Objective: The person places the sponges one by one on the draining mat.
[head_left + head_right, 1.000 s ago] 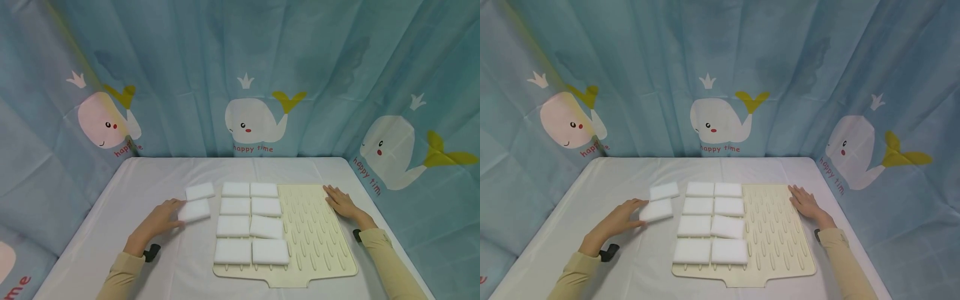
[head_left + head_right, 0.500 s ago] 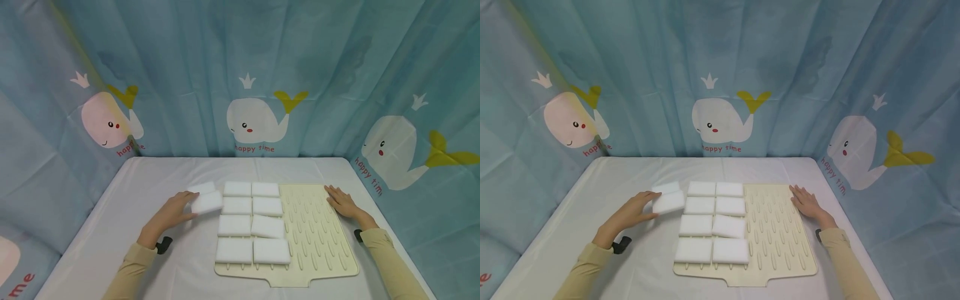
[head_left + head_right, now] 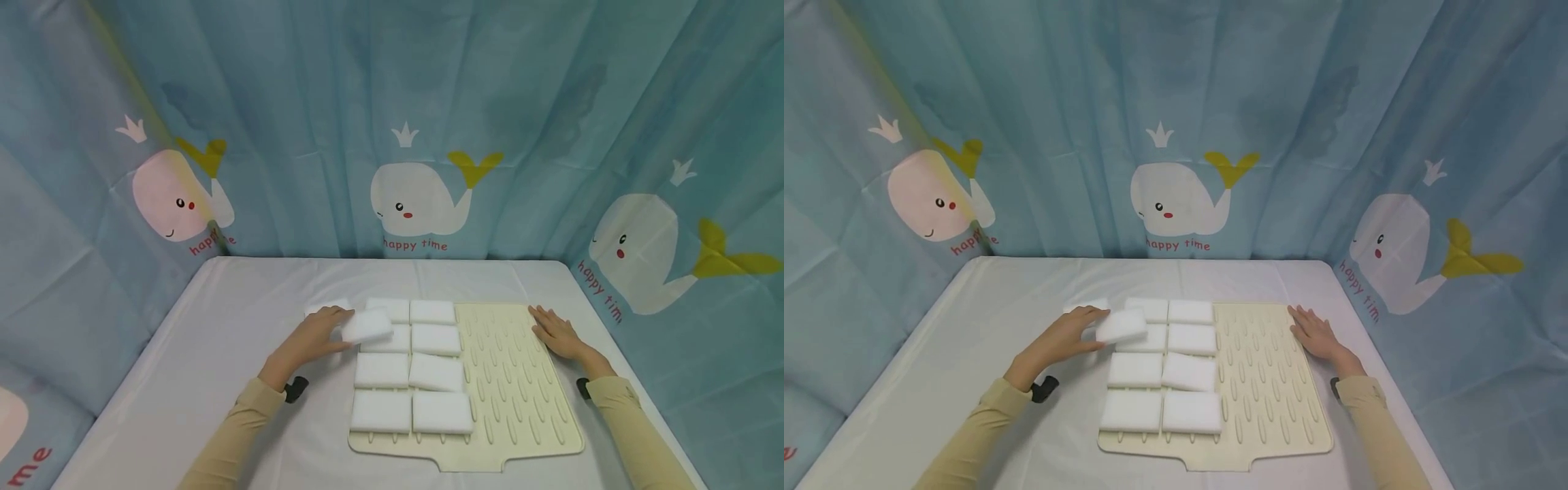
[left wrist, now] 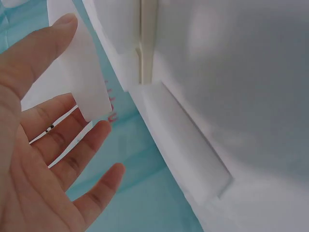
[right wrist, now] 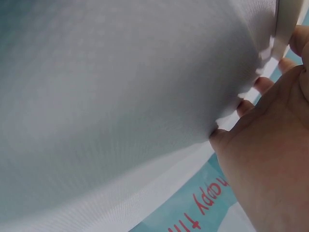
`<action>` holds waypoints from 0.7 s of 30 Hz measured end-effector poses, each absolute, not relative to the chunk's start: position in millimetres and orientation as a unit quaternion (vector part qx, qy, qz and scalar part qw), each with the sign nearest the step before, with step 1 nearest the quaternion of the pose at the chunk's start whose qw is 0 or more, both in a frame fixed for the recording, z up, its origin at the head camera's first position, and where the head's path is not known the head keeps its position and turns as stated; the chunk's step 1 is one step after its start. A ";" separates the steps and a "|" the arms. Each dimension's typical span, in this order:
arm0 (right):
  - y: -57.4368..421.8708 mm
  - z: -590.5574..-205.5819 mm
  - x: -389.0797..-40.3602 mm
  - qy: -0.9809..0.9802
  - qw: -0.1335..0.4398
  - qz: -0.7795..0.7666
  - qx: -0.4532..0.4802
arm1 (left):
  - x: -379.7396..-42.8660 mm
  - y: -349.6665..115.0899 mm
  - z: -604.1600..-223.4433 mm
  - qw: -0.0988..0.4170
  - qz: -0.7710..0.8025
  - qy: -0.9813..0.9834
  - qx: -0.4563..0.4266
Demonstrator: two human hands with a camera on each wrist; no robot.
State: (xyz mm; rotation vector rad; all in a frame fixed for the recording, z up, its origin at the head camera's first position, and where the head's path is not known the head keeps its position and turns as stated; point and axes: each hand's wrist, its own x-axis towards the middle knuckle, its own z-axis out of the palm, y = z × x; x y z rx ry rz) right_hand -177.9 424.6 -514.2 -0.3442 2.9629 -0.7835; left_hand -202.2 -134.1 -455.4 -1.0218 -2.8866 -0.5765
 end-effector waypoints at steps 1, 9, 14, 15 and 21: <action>424.6 -514.4 -177.9 0.961 0.030 -0.253 -0.111 | -202.9 -130.7 -455.1 0.010 -0.185 -0.926 -0.330; 427.0 -518.9 -179.5 0.962 0.034 -0.248 -0.110 | -209.1 -102.3 -451.5 -0.018 -0.190 -0.922 -0.336; 427.1 -517.7 -179.6 0.962 0.033 -0.249 -0.107 | -214.9 -84.7 -452.6 -0.029 -0.181 -0.922 -0.342; 427.1 -517.2 -179.5 0.962 0.033 -0.248 -0.106 | -216.3 -81.4 -453.1 -0.031 -0.179 -0.921 -0.343; 426.2 -515.3 -178.8 0.962 0.037 -0.248 -0.104 | -222.9 -63.7 -453.1 -0.026 -0.180 -0.914 -0.363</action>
